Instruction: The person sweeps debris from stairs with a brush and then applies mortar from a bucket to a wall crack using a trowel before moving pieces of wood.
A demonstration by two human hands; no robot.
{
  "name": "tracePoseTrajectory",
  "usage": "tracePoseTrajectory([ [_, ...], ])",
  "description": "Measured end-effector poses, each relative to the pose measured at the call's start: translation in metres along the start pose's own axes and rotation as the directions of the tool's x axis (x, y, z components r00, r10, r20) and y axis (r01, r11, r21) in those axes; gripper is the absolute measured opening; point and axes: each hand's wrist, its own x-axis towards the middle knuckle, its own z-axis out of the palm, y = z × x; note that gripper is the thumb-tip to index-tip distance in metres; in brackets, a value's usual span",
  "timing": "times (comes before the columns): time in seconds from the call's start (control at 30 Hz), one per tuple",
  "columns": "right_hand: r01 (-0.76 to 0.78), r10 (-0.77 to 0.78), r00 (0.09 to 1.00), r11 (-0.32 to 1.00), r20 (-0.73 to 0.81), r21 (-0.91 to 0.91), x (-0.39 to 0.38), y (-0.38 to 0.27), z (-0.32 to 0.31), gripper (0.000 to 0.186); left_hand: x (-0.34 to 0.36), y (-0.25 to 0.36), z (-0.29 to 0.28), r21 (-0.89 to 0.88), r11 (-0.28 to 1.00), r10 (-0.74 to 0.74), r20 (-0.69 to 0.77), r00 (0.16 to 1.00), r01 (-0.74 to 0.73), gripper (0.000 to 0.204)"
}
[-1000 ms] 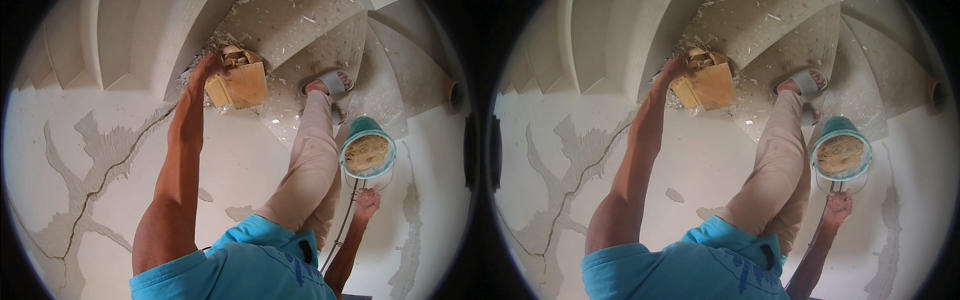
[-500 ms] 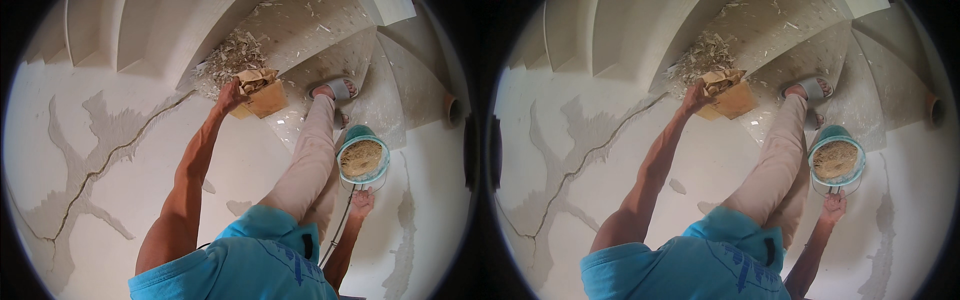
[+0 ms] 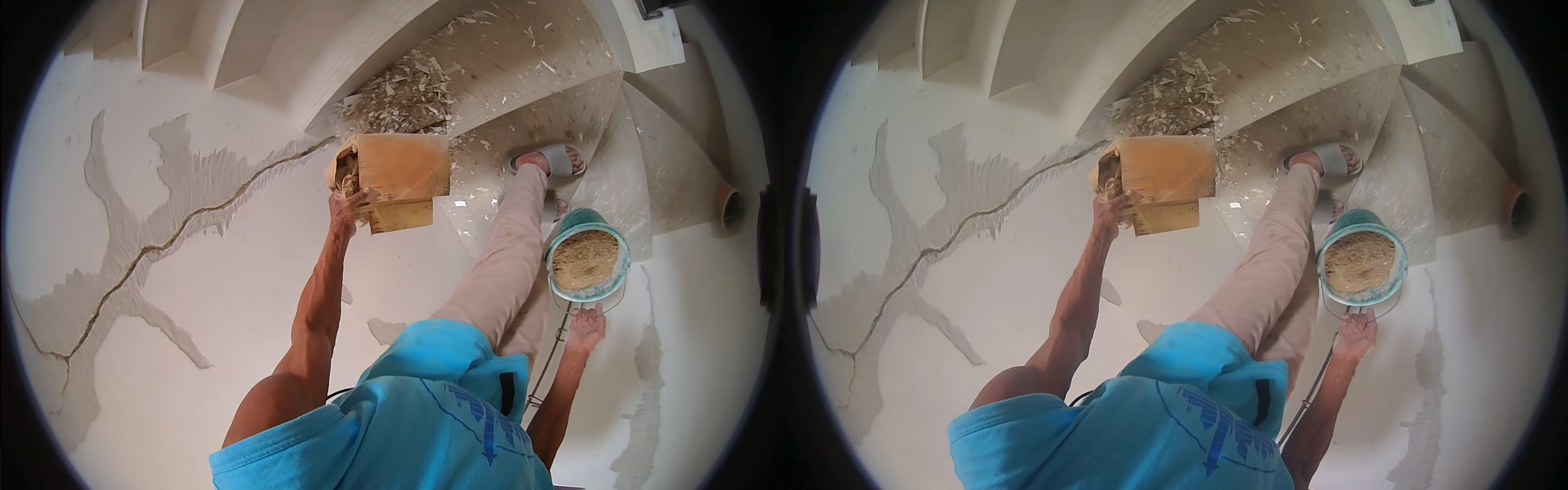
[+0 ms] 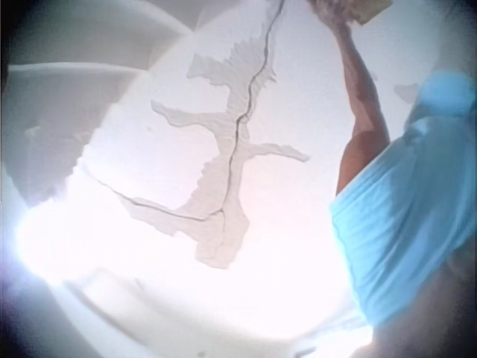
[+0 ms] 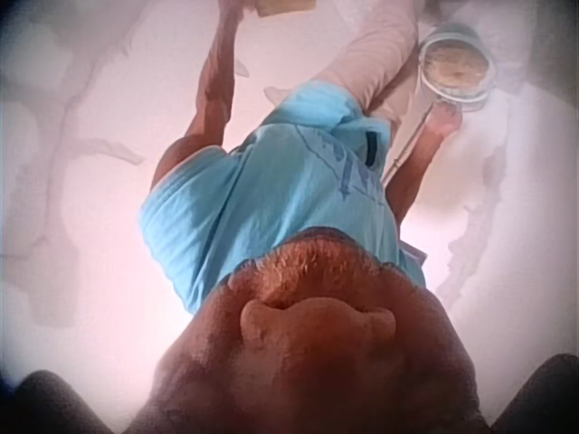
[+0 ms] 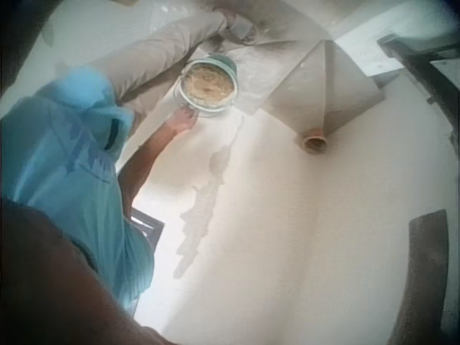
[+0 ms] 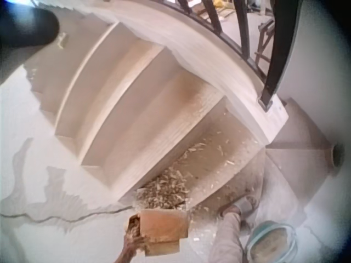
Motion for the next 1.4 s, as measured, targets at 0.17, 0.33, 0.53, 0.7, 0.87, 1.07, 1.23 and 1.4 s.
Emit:
tracePoseTrajectory([
  [0.17,0.022,-0.024,1.000,0.994,-0.013,-0.105,0.000,-0.007,0.011,0.027,-0.032,-0.014,-0.015,-0.113,0.993,-0.054,-0.087,0.995,0.044,0.035],
  [0.33,0.013,-0.029,0.994,0.990,-0.110,-0.139,-0.010,-0.010,0.024,0.024,-0.050,-0.009,-0.025,-0.223,0.975,-0.029,-0.060,0.998,0.015,0.035],
  [0.53,0.035,-0.054,0.988,0.991,-0.145,-0.132,-0.014,-0.015,0.018,0.017,-0.063,0.011,-0.043,-0.280,0.956,0.044,-0.155,0.987,-0.087,0.033],
  [0.7,0.018,-0.034,0.990,0.992,-0.136,-0.124,-0.008,-0.015,0.007,0.016,-0.048,0.033,-0.039,-0.199,0.975,0.088,-0.061,0.994,-0.098,0.031],
  [0.87,0.010,-0.027,0.983,0.995,-0.179,-0.096,0.006,-0.013,-0.008,0.015,0.008,0.024,0.036,-0.324,0.945,0.070,0.052,0.996,-0.050,0.037],
  [1.07,-0.019,-0.003,0.954,0.997,-0.299,-0.072,0.005,-0.016,0.001,0.013,0.058,0.050,0.191,-0.409,0.912,0.060,0.183,0.981,0.021,0.038],
  [1.23,-0.006,-0.011,0.982,0.996,-0.187,-0.089,0.008,-0.014,-0.017,0.016,0.126,0.066,0.274,-0.509,0.861,0.204,0.313,0.928,-0.018,0.030],
  [1.4,0.014,-0.038,0.970,0.995,-0.241,-0.099,0.011,-0.012,0.000,0.018,0.198,0.064,0.324,-0.602,0.796,0.086,0.203,0.975,0.055,0.031],
])
